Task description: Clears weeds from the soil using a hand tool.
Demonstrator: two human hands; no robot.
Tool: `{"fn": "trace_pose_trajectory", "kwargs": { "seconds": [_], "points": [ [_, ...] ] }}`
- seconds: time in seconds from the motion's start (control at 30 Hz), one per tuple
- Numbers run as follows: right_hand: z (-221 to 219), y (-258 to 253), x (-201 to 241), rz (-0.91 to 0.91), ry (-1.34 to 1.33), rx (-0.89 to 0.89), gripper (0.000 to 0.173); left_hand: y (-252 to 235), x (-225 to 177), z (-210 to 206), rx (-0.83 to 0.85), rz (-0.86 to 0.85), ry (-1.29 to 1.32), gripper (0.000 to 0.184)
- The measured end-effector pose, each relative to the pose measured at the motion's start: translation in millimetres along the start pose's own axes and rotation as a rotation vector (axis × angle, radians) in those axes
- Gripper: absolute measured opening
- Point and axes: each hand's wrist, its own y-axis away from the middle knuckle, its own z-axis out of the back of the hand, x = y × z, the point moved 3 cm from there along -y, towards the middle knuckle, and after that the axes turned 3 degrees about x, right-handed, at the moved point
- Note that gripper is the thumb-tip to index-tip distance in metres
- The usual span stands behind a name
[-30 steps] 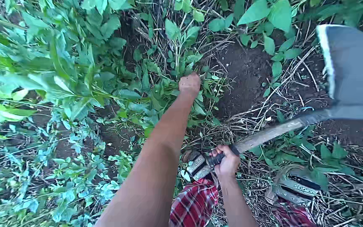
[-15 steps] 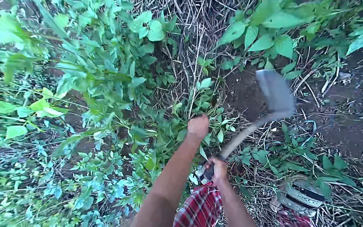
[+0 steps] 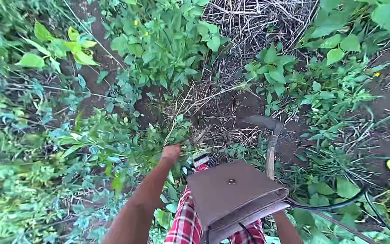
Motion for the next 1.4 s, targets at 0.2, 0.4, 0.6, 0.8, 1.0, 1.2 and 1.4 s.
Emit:
{"fn": "trace_pose_trajectory", "kwargs": {
  "seconds": [0.2,0.4,0.6,0.8,1.0,1.2,1.4],
  "points": [
    [60,14,-66,0.011,0.030,-0.058,0.036,112,84,-88,0.066,0.213,0.193,0.052],
    [122,64,-78,-0.080,-0.166,0.042,0.017,217,68,-121,0.056,0.220,0.334,0.052],
    [182,97,-81,0.011,-0.011,0.025,0.017,312,84,-222,0.062,0.398,0.530,0.054],
    [214,104,-67,0.154,0.189,-0.025,0.034,374,106,-332,0.065,0.609,0.896,0.053],
    [212,114,-14,0.176,0.410,0.031,0.031,350,102,-268,-0.132,0.613,1.131,0.061],
    [214,120,-3,0.053,0.461,0.080,0.028,286,90,-156,-0.217,0.446,1.124,0.063],
    [224,112,-1,-0.113,0.397,0.097,0.031,225,106,-73,-0.314,0.358,0.948,0.060]
  ]
}}
